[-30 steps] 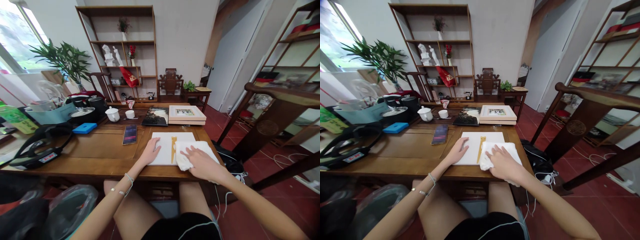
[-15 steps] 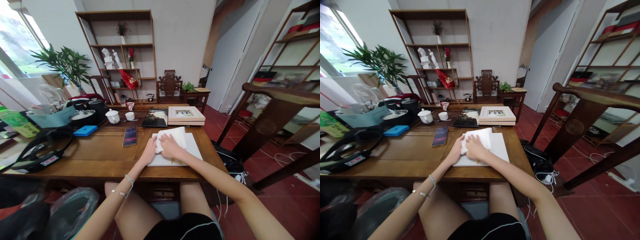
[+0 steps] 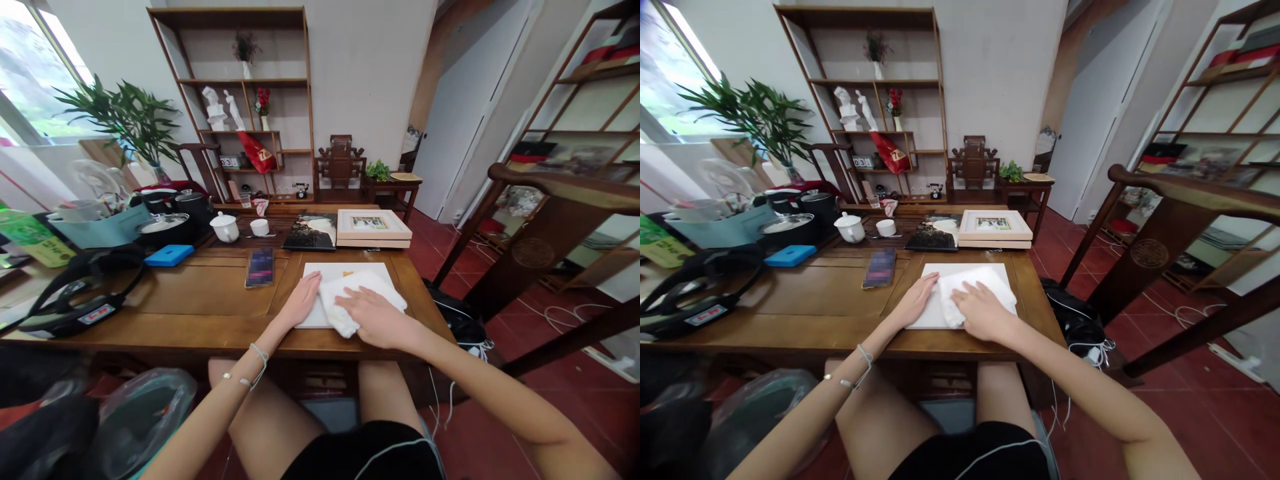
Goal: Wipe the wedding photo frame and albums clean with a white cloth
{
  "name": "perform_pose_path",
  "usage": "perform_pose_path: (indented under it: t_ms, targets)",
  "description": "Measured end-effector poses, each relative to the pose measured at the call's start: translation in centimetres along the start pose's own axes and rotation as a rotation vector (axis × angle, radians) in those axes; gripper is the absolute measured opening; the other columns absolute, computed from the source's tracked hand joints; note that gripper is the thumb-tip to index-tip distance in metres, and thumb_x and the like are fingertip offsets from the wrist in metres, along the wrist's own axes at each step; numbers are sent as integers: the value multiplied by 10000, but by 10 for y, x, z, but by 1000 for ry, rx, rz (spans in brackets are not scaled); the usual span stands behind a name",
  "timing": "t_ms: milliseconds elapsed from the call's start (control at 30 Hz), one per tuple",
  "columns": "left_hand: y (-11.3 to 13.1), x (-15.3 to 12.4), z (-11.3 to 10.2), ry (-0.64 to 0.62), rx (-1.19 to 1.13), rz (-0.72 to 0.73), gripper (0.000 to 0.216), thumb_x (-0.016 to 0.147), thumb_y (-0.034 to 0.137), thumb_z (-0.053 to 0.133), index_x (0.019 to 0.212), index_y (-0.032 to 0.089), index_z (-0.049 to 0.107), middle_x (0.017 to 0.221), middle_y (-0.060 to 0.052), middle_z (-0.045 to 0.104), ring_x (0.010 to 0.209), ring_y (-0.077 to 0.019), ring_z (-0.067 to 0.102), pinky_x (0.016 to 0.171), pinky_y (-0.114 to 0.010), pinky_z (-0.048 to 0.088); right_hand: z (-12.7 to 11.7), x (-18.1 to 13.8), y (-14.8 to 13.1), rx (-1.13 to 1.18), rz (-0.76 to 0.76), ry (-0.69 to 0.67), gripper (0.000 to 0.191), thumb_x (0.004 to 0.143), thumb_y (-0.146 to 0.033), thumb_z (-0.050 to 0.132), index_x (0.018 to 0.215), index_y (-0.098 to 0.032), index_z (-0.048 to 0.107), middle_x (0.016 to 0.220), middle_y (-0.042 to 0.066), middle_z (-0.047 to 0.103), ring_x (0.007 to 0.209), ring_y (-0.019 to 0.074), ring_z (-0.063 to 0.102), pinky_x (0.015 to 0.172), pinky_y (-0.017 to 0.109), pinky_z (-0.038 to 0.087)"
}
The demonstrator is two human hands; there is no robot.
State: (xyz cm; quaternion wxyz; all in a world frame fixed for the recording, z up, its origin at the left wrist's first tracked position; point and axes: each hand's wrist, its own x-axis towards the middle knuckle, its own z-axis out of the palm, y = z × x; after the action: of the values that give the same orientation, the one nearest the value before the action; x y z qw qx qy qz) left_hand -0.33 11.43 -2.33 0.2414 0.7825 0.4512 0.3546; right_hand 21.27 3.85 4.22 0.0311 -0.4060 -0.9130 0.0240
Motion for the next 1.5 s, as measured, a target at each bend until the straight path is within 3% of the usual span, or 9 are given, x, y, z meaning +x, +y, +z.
perform_pose_path:
  t_ms: [167,300,467,633,900,1100,1233,1367,1500]
  targets:
    - [-1,0,0,-6,48,23,467,959,395,274,1232,149,563,1378,-111,506,1313,-212,420,1144,-429,249,3,38,40,-24,274,93,695,706,-75,423,1399,-80,379,1472,112,367,1375,268,255,1106,456,200]
    - [-3,1,-1,-3,71,46,461,956,367,274,1238,133,553,1375,-121,507,1307,-213,426,1143,-435,256,2,58,28,-108,341,106,603,750,-119,458,1348,-45,441,1420,169,426,1333,350,294,1081,500,217]
    - [-11,2,1,-17,118,81,427,929,261,307,1275,121,514,1384,-128,494,1319,-219,410,1146,-452,250,13,37,-26,-222,235,123,549,724,-180,549,1245,-11,514,1305,259,493,1229,417,386,1033,532,256]
    - [-16,2,2,-45,156,113,439,883,154,329,1284,98,500,1381,-150,489,1312,-229,416,1132,-453,282,19,5,-46,-88,-23,129,500,708,-194,548,1196,-89,552,1205,184,576,1178,349,447,1014,477,311]
    - [-16,2,3,-35,149,103,416,892,178,352,1273,137,517,1379,-132,498,1327,-234,404,1144,-498,237,35,42,41,148,102,259,640,697,-138,481,1337,-126,470,1374,133,491,1328,271,333,1103,487,175]
    - [-14,1,2,-41,147,90,413,894,188,349,1266,143,524,1384,-122,497,1334,-232,398,1149,-494,233,41,15,77,188,280,274,713,677,-109,427,1389,-153,413,1434,108,426,1378,267,253,1113,535,114]
    - [-10,0,2,-44,155,79,419,893,179,342,1267,124,521,1385,-134,494,1333,-238,399,1144,-501,239,31,-27,53,201,304,234,759,604,-89,425,1362,-115,448,1399,126,467,1369,286,275,1116,542,149]
    - [-8,0,2,-41,170,75,425,884,169,342,1265,126,525,1385,-130,496,1330,-240,403,1146,-500,236,18,-62,-2,235,114,174,799,567,-75,422,1361,-158,461,1435,71,431,1380,256,260,1139,497,163]
    - [-13,0,4,-38,162,79,428,883,176,347,1270,123,521,1381,-133,497,1336,-239,395,1151,-498,227,13,-54,-17,264,89,185,724,598,-66,417,1318,-83,496,1405,125,461,1370,237,286,1130,438,223]
